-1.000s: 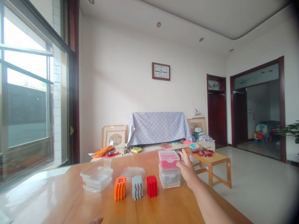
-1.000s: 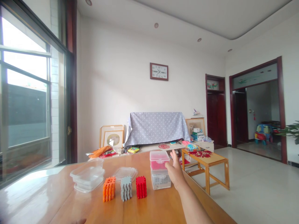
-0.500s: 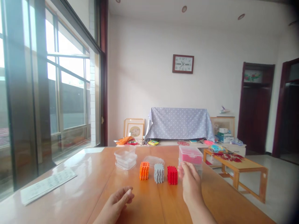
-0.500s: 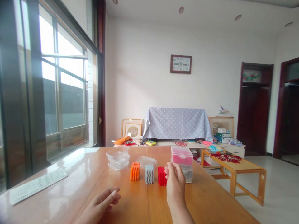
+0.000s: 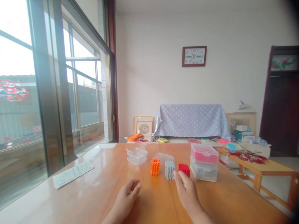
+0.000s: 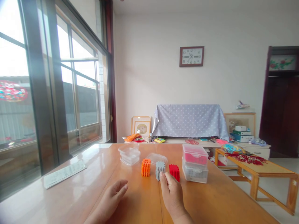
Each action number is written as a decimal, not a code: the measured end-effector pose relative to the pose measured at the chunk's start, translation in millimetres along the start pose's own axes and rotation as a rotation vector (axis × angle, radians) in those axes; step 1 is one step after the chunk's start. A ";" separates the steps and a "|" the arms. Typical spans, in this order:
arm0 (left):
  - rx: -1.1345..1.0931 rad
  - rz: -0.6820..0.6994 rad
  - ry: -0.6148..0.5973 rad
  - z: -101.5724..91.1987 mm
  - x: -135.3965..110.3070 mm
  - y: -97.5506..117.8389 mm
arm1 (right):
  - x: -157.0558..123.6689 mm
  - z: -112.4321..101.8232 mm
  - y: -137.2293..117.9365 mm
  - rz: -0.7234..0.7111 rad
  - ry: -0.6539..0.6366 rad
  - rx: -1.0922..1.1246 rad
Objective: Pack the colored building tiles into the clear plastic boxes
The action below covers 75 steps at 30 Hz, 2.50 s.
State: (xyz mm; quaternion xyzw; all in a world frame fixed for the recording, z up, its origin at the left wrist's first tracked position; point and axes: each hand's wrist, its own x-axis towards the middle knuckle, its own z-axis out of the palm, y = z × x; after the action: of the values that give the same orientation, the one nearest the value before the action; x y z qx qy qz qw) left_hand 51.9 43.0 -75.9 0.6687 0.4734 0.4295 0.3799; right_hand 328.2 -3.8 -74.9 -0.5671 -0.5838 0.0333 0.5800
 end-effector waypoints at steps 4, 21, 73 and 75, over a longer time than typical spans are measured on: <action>0.059 0.027 0.114 -4.6 6.4 -3.6 | -3.5 7.9 5.8 -0.049 -0.017 -0.061; 0.582 0.084 0.283 -13.1 107.3 26.7 | -4.6 10.8 -2.0 -0.125 -0.083 -0.078; 0.421 0.196 0.569 -81.4 -14.7 -14.1 | -0.9 5.3 11.0 -0.017 -0.090 -0.073; 0.486 0.245 0.531 -77.3 -16.5 -12.1 | 1.1 2.7 10.1 0.018 -0.062 -0.025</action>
State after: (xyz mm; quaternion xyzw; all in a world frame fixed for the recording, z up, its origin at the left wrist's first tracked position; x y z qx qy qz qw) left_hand -27.0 38.2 -64.1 0.6562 0.5602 0.5052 0.0199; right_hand 333.0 2.2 -82.1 -0.5782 -0.5968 0.0487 0.5543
